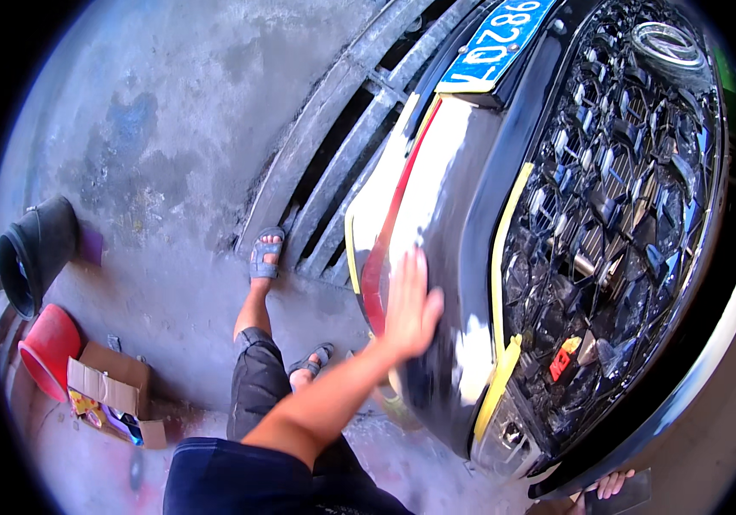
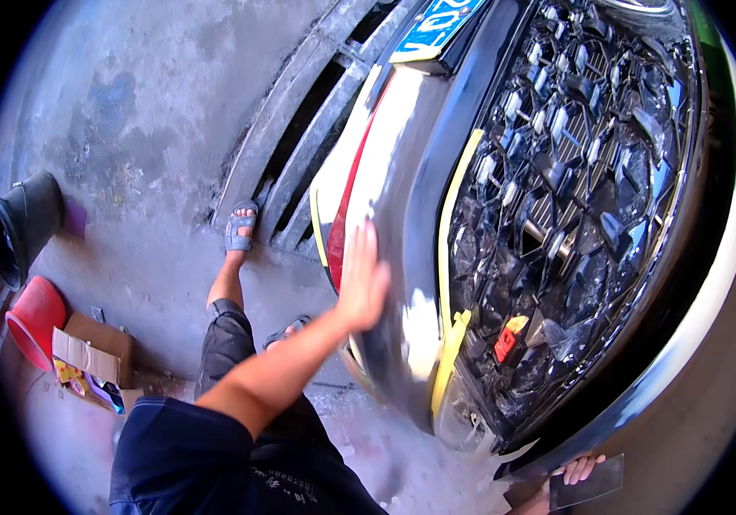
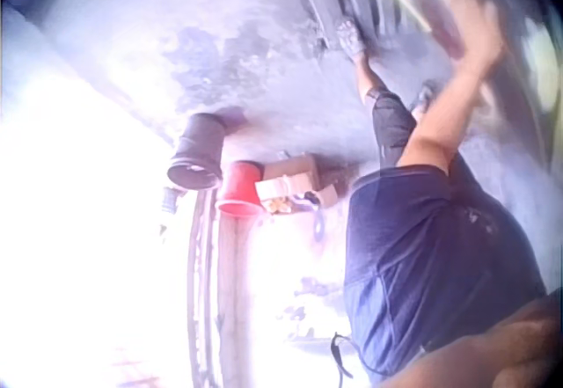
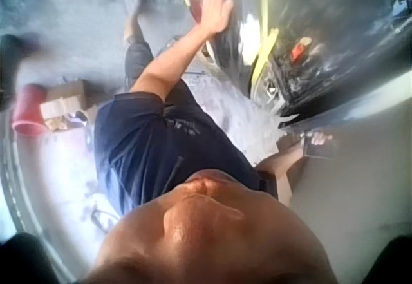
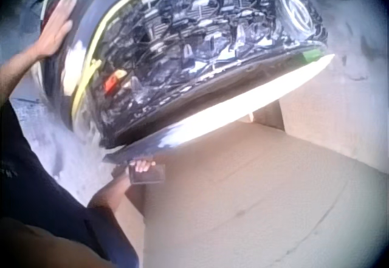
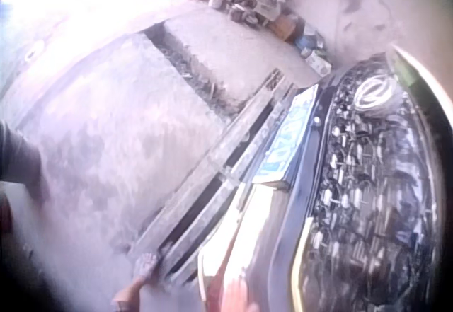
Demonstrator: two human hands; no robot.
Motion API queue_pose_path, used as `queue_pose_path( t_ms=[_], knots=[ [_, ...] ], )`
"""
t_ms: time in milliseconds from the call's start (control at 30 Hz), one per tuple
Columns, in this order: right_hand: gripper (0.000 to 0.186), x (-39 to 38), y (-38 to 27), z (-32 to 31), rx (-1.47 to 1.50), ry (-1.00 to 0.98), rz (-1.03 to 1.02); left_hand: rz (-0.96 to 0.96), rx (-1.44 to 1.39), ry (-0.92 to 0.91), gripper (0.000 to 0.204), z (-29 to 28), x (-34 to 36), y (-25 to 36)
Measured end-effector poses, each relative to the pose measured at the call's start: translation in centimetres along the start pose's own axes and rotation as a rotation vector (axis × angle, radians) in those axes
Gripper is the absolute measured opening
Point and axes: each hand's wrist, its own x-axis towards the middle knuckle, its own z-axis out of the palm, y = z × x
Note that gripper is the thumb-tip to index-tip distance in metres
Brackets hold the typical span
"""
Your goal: The person sands the hood of a car using a sanding block and a cloth. They repeatedly rub the surface, focusing on the edges and the area around the license plate. The person also wipes the hood with a purple cloth.
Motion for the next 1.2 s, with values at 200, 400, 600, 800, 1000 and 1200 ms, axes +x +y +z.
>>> queue_pose_path(
  t_ms=[200, 400, 600, 800, 1000, 1200],
  knots=[
    [0.042, 1.1, 0.2, -0.5, 0.008, -0.041, 0.021, -0.29, -0.088, 0.083, 0.074, -2.9, 14.4, -3.3],
    [0.042, 0.2, -0.4, -0.7, -0.018, -0.032, 0.021, -0.219, -0.077, 0.106, 0.071, 1.1, -2.8, -1.4],
    [0.042, 0.5, -1.0, -2.6, -0.017, -0.102, 0.067, -0.351, -0.152, 0.145, 0.073, 4.5, -14.9, 0.9],
    [0.041, 0.4, 1.8, 2.5, -0.139, 0.026, -0.129, -0.33, -0.068, 0.186, 0.075, 0.0, 3.7, -2.3],
    [0.044, 1.4, 2.9, 4.3, 0.006, -0.156, -0.024, -0.208, -0.014, 0.1, 0.075, -0.4, 3.6, -2.2],
    [0.044, 1.1, 2.6, 2.1, 0.011, -0.137, -0.058, -0.152, 0.066, 0.074, 0.075, 0.7, 0.1, -1.4]
  ],
)
